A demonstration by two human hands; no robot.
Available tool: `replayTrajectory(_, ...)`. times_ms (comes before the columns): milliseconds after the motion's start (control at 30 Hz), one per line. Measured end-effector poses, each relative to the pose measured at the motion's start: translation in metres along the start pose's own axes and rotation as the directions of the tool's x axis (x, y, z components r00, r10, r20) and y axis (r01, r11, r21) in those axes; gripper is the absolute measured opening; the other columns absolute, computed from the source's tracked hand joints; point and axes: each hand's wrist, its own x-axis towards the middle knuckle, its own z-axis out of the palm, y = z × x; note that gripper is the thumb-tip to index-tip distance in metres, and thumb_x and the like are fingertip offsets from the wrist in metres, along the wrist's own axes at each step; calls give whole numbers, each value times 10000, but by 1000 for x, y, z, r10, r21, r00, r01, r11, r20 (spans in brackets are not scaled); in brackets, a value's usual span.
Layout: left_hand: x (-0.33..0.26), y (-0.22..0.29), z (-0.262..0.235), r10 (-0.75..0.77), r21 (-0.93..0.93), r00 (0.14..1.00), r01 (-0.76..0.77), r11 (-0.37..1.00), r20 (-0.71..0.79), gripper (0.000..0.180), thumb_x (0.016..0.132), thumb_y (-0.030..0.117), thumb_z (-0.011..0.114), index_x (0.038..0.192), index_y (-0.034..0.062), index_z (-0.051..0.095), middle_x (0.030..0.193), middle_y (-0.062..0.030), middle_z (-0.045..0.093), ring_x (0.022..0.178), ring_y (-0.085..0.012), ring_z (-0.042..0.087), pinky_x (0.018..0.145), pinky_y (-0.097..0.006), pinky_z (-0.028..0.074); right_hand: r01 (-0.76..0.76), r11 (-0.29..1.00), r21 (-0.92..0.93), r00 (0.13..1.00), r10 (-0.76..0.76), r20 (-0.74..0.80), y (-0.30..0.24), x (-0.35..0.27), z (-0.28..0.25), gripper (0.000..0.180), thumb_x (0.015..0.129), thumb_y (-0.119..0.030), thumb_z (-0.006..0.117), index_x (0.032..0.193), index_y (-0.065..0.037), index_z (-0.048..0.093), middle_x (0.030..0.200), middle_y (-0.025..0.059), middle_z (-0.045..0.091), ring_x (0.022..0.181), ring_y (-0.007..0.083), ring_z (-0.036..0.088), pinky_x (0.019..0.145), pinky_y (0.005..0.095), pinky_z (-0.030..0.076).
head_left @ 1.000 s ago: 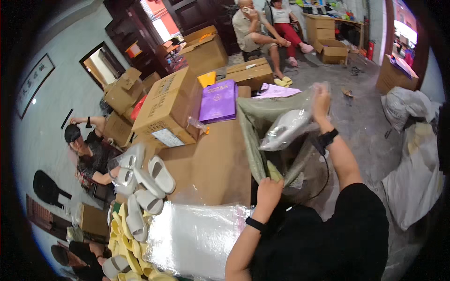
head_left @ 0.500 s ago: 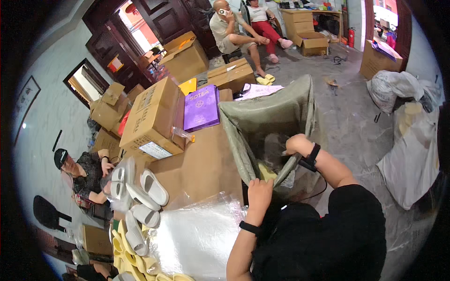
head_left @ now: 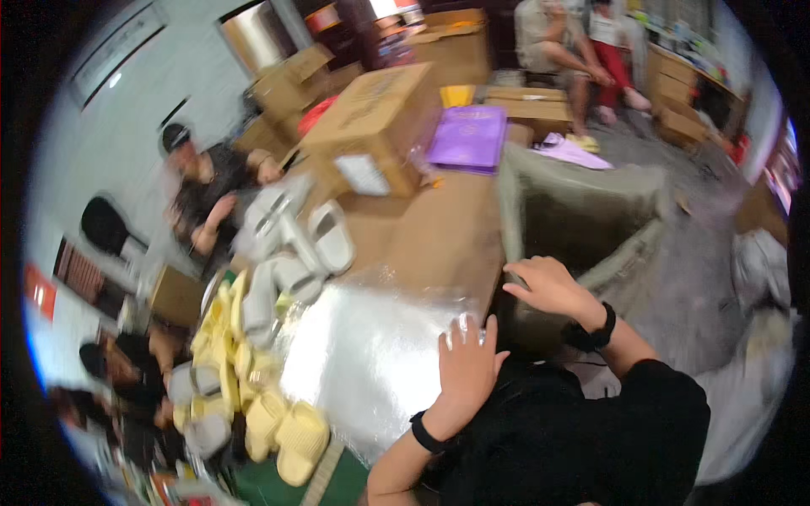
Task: The recorder is placing pairs of foam slippers into plastic bags and then into a large container.
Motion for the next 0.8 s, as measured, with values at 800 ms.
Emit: replayTrajectory(800, -201, -68, 53, -978, -426, 179, 897, 118, 107, 815, 837, 444, 601, 1454, 89, 205, 1419, -337, 215, 1347, -475, 140, 1056, -566, 151, 20, 991, 130, 876, -80, 475, -119, 55, 155, 760, 883, -430, 504, 1427, -7, 185, 1348, 242, 395, 1240, 403, 356, 996, 545, 297)
